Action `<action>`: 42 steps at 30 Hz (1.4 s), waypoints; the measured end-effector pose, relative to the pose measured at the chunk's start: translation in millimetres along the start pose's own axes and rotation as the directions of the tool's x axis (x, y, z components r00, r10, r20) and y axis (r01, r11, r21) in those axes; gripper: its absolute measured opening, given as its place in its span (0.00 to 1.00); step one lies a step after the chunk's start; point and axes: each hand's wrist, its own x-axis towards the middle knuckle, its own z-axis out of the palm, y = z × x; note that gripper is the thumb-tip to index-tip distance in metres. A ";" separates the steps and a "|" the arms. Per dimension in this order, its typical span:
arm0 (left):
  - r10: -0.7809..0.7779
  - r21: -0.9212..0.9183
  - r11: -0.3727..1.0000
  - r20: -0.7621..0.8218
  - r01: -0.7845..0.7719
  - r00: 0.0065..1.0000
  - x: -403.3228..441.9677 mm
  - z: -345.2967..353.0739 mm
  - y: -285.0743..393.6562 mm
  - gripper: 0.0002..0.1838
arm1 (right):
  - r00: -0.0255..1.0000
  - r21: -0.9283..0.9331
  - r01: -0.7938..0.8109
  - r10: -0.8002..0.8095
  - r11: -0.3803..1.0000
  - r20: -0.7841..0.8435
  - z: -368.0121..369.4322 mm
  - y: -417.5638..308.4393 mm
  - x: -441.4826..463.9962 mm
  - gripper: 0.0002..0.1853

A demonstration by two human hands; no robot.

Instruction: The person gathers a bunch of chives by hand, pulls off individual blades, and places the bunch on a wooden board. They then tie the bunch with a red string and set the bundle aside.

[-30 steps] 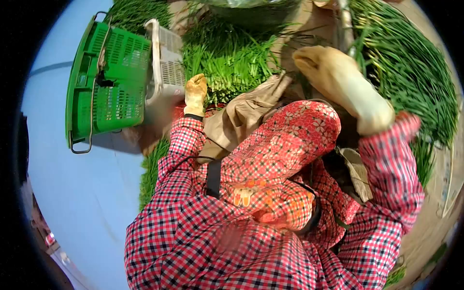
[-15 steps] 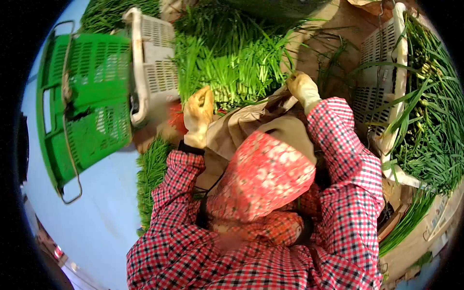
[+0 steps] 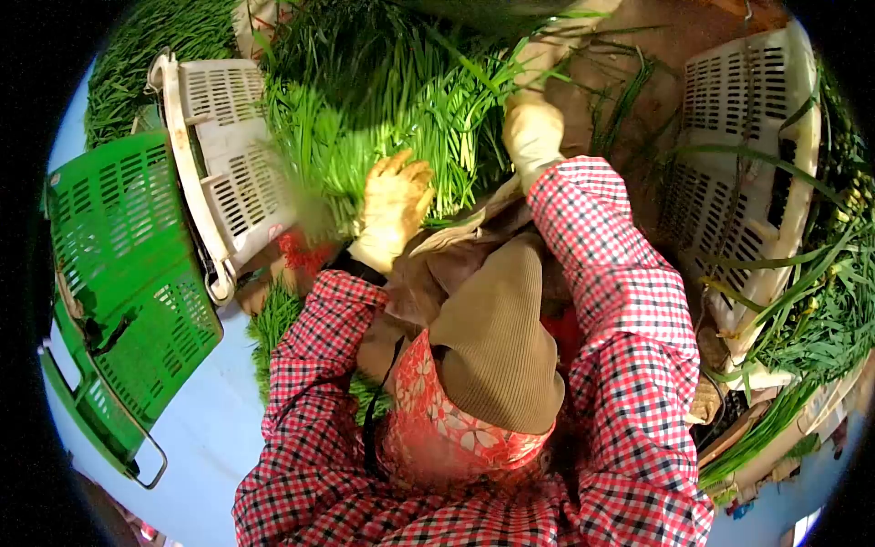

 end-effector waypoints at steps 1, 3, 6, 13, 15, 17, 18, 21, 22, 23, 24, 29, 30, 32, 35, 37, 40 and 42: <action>0.030 0.158 0.987 0.024 -0.033 0.999 -2.4 -3.4 7.8 0.19 | 0.997 0.382 -0.013 0.042 0.924 -0.068 -54.5 -7.6 -7.9 0.16; 0.090 0.457 0.882 0.072 -0.113 0.993 -6.9 -9.9 25.1 0.17 | 0.970 0.229 -0.235 0.243 0.945 -0.007 -116.4 -42.4 -34.8 0.19; -0.069 0.976 0.000 0.218 -0.218 0.974 -5.6 -0.7 96.8 0.18 | 0.955 0.154 -0.195 0.151 0.969 0.257 -63.6 -39.5 -31.9 0.40; 0.081 0.935 0.194 0.288 -0.298 0.954 -5.2 -16.5 100.2 0.17 | 0.906 0.445 -0.412 0.305 0.795 0.293 -61.0 -106.1 -40.8 0.51; -0.276 0.310 0.883 -0.266 0.353 0.923 -0.6 -2.9 110.1 0.19 | 0.848 0.576 -0.526 0.333 0.626 0.413 -65.9 -97.4 -46.7 0.52; -0.794 -0.740 0.504 -0.192 0.446 0.577 14.1 10.7 128.1 0.22 | 0.825 0.573 -0.544 0.268 0.613 0.497 -55.2 -89.7 -39.4 0.58; -0.775 -0.756 0.499 -0.171 0.423 0.608 13.5 8.5 120.2 0.20 | 0.810 0.570 -0.553 0.234 0.607 0.537 -49.4 -85.7 -35.8 0.60; -0.729 -0.770 0.495 -0.117 0.402 0.674 11.9 7.2 116.2 0.20 | 0.878 0.577 -0.463 0.256 0.673 0.405 -78.6 -101.8 -42.1 0.57; -0.679 -0.803 0.471 -0.066 0.365 0.731 4.5 5.4 120.3 0.22 | 0.872 0.556 -0.463 0.240 0.691 0.428 -76.2 -100.6 -37.7 0.55; -0.644 -0.692 0.596 -0.109 0.407 0.757 3.3 7.4 120.9 0.23 | 0.859 0.527 -0.470 0.227 0.708 0.460 -72.2 -96.2 -35.4 0.52; -0.607 -0.561 0.699 -0.140 0.443 0.782 1.7 11.4 121.5 0.23 | 0.844 0.488 -0.478 0.229 0.731 0.484 -75.2 -93.6 -33.5 0.51; 0.196 0.882 0.232 0.372 -0.411 0.907 -4.7 1.3 119.2 0.19 | 0.817 0.469 -0.434 0.118 0.769 0.564 -97.9 -73.8 -12.1 0.45; 0.228 0.850 0.310 0.368 -0.426 0.901 -4.6 14.6 119.3 0.15 | 0.840 0.455 -0.425 0.153 0.782 0.521 -109.7 -76.3 -12.7 0.33; 0.244 0.796 0.340 0.439 -0.500 0.865 4.2 39.7 132.1 0.10 | 0.858 0.500 -0.377 0.090 0.780 0.506 -102.5 -68.4 -6.5 0.33; -0.087 0.892 0.143 0.444 -0.430 0.892 26.0 41.1 92.2 0.10 | 0.878 0.539 -0.310 0.018 0.783 0.478 -92.2 -57.9 -1.2 0.33; 0.129 0.853 0.316 0.395 -0.415 0.910 16.0 7.7 58.7 0.10 | 0.873 0.521 -0.288 -0.003 0.803 0.487 -77.1 -49.5 8.4 0.32; -0.213 0.261 0.952 0.194 0.159 0.958 6.1 -17.1 -13.9 0.09 | 0.815 0.549 -0.279 -0.109 0.788 0.570 -75.0 -26.1 17.7 0.30; -0.250 0.011 0.968 0.118 0.251 0.961 7.9 -14.2 -18.3 0.09 | 0.766 0.522 -0.280 -0.140 0.805 0.627 -88.9 -27.1 21.8 0.33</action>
